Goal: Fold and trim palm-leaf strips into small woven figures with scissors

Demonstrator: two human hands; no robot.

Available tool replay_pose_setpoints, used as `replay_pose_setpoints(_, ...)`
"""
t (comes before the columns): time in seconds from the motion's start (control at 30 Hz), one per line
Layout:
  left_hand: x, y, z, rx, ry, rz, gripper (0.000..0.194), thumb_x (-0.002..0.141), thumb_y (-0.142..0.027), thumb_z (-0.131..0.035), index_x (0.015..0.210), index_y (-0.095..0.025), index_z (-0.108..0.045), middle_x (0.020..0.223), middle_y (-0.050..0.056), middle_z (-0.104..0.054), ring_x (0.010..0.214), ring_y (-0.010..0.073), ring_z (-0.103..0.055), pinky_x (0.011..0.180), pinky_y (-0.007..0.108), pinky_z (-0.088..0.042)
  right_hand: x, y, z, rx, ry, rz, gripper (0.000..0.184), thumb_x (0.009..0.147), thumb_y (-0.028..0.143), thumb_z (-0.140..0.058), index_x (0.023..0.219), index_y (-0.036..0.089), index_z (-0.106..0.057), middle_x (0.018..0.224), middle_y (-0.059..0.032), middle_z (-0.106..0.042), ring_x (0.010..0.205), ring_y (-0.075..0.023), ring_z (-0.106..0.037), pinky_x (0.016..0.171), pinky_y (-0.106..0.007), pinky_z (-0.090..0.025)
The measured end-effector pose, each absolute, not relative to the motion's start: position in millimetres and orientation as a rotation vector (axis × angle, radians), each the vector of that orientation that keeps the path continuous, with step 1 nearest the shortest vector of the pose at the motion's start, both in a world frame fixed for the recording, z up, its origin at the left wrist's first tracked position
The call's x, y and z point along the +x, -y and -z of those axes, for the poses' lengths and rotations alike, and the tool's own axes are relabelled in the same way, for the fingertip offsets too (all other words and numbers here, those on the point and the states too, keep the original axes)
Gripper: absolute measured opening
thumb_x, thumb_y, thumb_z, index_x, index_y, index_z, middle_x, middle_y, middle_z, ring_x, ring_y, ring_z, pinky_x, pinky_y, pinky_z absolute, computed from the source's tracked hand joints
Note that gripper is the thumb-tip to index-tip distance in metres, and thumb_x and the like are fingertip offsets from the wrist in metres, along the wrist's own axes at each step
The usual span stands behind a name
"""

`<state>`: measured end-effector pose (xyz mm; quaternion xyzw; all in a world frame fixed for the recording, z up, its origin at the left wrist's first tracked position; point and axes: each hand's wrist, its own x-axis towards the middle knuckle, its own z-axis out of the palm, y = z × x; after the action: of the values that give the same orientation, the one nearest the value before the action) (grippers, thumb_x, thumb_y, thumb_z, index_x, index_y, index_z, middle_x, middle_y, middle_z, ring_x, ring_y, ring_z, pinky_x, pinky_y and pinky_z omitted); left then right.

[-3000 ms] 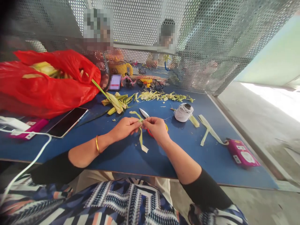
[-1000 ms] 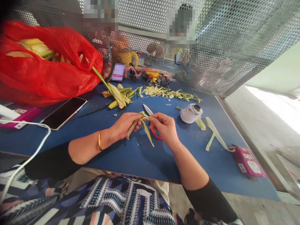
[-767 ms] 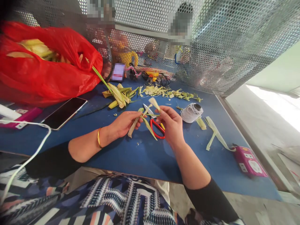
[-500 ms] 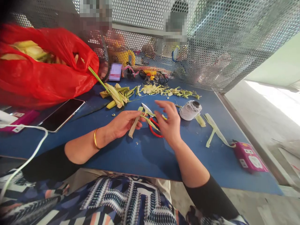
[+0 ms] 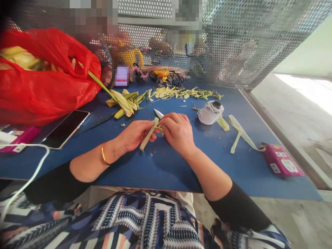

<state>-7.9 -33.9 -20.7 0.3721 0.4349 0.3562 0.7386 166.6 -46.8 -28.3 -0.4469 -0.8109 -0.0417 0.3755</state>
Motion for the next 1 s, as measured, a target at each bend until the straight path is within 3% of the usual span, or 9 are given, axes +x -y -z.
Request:
replay_pose_setpoints(0.23, -7, 35, 21, 0.844, -1.012, -0.817, 0.018, 0.091, -0.023, -0.063, 0.081, -0.013, -0.073, 0.079, 0.006, -0.076, 0.056, 0.0104, -0.065, 0.059, 0.023, -0.051, 170, 48, 22, -1.133, 2.193, 0.370, 0.026, 0.099, 0.019, -0.044, 0.087, 0.023, -0.067, 0.083, -0.0032, -0.070, 0.078, -0.0179, -0.059, 0.094, -0.039, -0.039)
replay_pose_setpoints(0.5, -8, 31, 22, 0.818, -1.060, -0.938, 0.017, 0.091, -0.029, -0.064, 0.091, -0.015, -0.075, 0.084, 0.005, -0.076, 0.056, 0.0088, -0.064, 0.057, 0.021, -0.048, 167, 59, 15, -1.044, 2.377, 0.452, 0.030, 0.102, 0.020, -0.044, 0.084, 0.023, -0.068, 0.068, -0.0017, -0.062, 0.064, -0.0151, -0.050, 0.072, -0.036, -0.032)
replay_pose_setpoints(0.67, -9, 29, 23, 0.768, -1.013, -0.997, 0.020, 0.094, -0.029, -0.062, 0.094, -0.014, -0.075, 0.086, 0.006, -0.077, 0.051, 0.0052, -0.057, 0.045, 0.018, -0.037, 161, 59, 23, -1.011, 2.423, 0.559, 0.031, 0.100, 0.019, -0.045, 0.079, 0.020, -0.067, 0.069, -0.0021, -0.066, 0.063, -0.0152, -0.053, 0.069, -0.034, -0.034)
replay_pose_setpoints(1.0, -7, 27, 24, 0.668, -0.961, -1.015, 0.016, 0.092, -0.024, -0.064, 0.085, -0.014, -0.075, 0.076, 0.001, -0.072, 0.049, 0.0034, -0.053, 0.051, 0.018, -0.039, 159, 62, 26, -1.005, 2.399, 0.520, 0.035, 0.101, 0.024, -0.045, 0.076, 0.021, -0.068, 0.066, -0.0018, -0.066, 0.060, -0.0150, -0.053, 0.067, -0.033, -0.033)
